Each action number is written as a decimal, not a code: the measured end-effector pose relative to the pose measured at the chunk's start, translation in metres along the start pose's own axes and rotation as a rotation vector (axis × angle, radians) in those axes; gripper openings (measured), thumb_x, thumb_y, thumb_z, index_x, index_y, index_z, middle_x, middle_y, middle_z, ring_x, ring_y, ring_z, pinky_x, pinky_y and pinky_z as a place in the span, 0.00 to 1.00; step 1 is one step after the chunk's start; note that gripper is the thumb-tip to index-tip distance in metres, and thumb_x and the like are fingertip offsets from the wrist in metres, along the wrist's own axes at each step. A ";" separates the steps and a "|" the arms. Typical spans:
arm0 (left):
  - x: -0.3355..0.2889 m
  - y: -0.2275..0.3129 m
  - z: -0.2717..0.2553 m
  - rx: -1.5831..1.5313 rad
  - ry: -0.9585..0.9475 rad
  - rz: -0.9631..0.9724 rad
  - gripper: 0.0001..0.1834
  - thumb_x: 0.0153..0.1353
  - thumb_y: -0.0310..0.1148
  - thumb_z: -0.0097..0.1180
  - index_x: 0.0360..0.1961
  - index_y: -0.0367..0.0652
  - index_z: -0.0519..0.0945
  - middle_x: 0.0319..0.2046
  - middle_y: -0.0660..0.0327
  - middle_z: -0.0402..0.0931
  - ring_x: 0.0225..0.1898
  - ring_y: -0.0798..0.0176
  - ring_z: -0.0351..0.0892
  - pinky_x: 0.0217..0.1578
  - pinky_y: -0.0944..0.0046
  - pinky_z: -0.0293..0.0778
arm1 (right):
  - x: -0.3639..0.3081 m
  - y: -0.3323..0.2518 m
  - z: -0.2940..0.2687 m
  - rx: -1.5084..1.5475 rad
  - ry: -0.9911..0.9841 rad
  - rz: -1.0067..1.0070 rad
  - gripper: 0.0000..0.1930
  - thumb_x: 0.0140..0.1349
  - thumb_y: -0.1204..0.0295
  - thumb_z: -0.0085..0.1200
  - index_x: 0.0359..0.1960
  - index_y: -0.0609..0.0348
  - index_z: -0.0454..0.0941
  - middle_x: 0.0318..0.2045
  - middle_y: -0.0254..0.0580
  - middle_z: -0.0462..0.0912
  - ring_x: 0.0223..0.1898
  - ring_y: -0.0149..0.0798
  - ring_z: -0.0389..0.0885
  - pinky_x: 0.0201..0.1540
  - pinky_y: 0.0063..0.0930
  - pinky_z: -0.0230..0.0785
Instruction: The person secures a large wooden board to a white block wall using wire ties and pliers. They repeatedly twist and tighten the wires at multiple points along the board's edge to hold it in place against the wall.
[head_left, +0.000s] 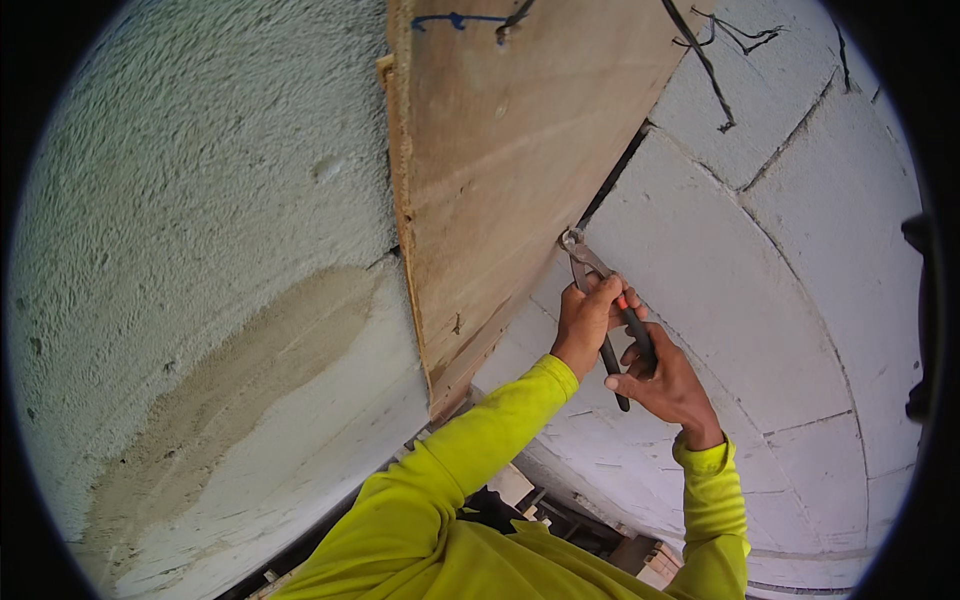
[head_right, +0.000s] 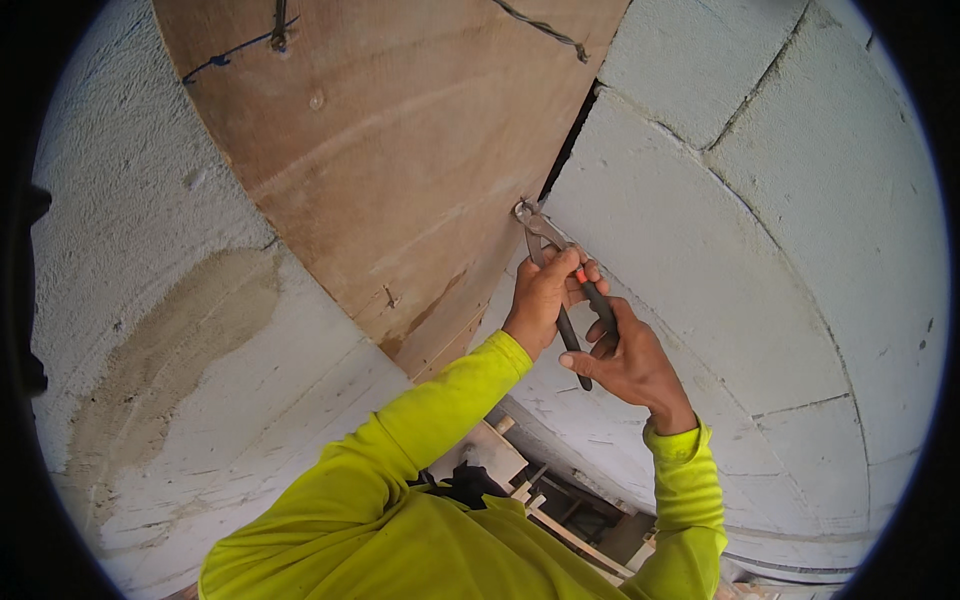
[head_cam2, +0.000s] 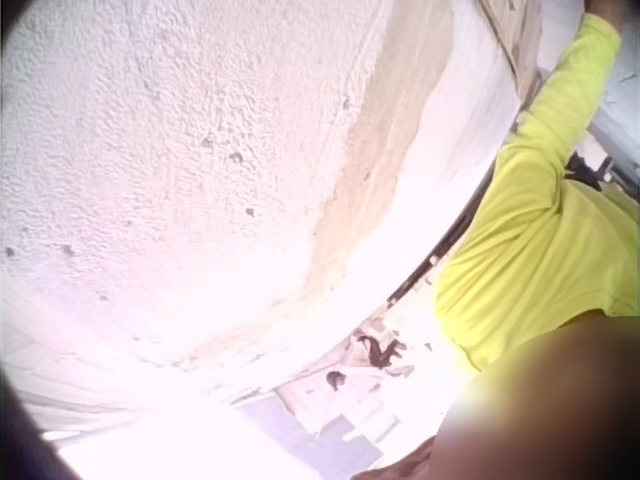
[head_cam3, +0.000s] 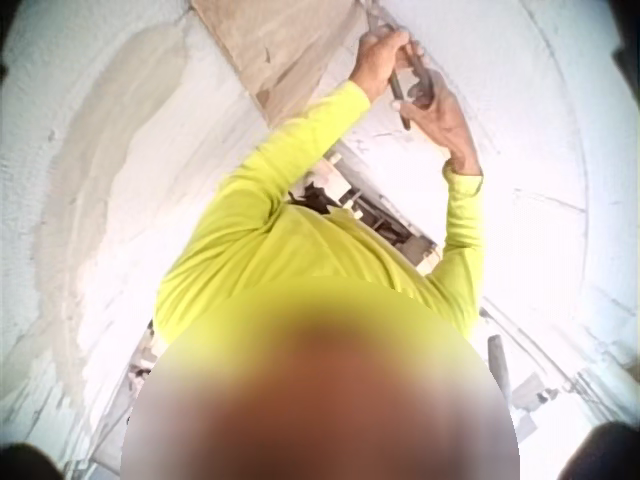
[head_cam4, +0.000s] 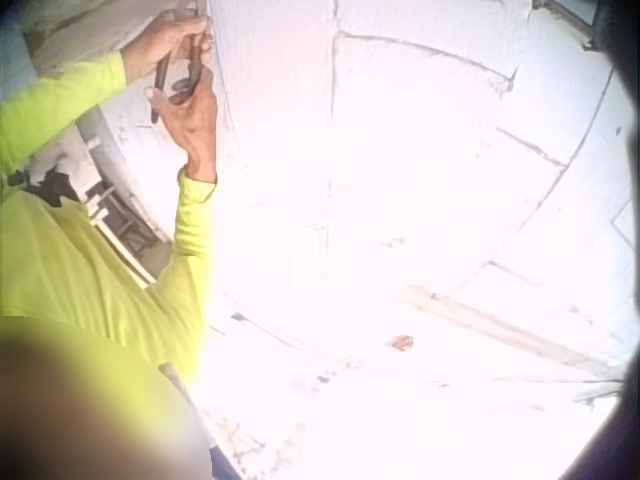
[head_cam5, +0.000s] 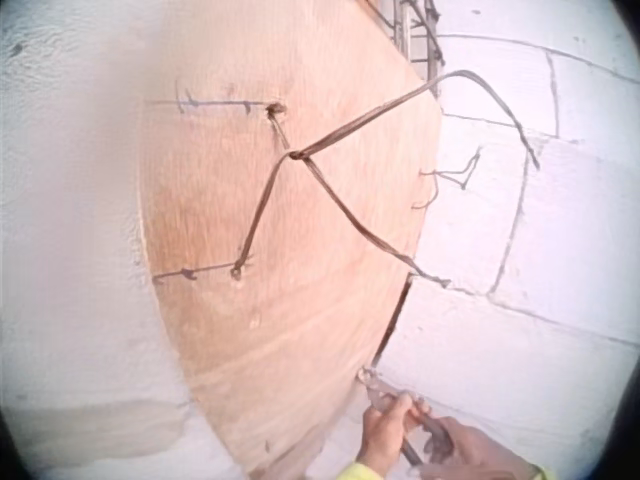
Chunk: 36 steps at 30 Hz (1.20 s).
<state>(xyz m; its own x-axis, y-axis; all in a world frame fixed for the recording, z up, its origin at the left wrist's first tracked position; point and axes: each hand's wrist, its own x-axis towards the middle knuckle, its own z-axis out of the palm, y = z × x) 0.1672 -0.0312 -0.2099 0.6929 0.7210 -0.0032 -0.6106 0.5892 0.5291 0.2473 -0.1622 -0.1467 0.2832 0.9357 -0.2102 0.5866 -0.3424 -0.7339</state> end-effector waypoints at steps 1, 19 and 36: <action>0.002 -0.006 0.010 -0.011 0.074 0.046 0.08 0.69 0.33 0.52 0.36 0.38 0.75 0.31 0.56 0.77 0.34 0.58 0.83 0.41 0.56 0.82 | -0.006 -0.001 0.001 -0.344 0.186 -0.079 0.44 0.50 0.65 0.73 0.65 0.71 0.61 0.44 0.61 0.78 0.45 0.50 0.82 0.46 0.45 0.76; 0.009 -0.011 0.022 0.077 0.151 0.028 0.16 0.65 0.33 0.50 0.50 0.34 0.72 0.38 0.56 0.77 0.41 0.63 0.77 0.41 0.58 0.76 | -0.019 -0.012 -0.018 -0.617 0.185 -0.212 0.47 0.49 0.85 0.55 0.74 0.66 0.48 0.62 0.70 0.67 0.58 0.65 0.72 0.62 0.48 0.67; -0.145 0.065 -0.023 0.134 -0.229 0.158 0.33 0.59 0.22 0.38 0.69 0.36 0.61 0.66 0.45 0.68 0.68 0.47 0.67 0.65 0.47 0.69 | -0.103 -0.057 0.103 -0.648 0.368 -0.374 0.45 0.45 0.88 0.50 0.71 0.76 0.51 0.71 0.75 0.48 0.72 0.81 0.42 0.72 0.64 0.46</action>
<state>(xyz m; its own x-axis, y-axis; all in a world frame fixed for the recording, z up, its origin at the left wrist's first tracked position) 0.0183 -0.0891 -0.1949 0.6710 0.6900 0.2715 -0.6723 0.4116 0.6154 0.1068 -0.2301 -0.1502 0.1471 0.9484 0.2808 0.9798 -0.1009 -0.1725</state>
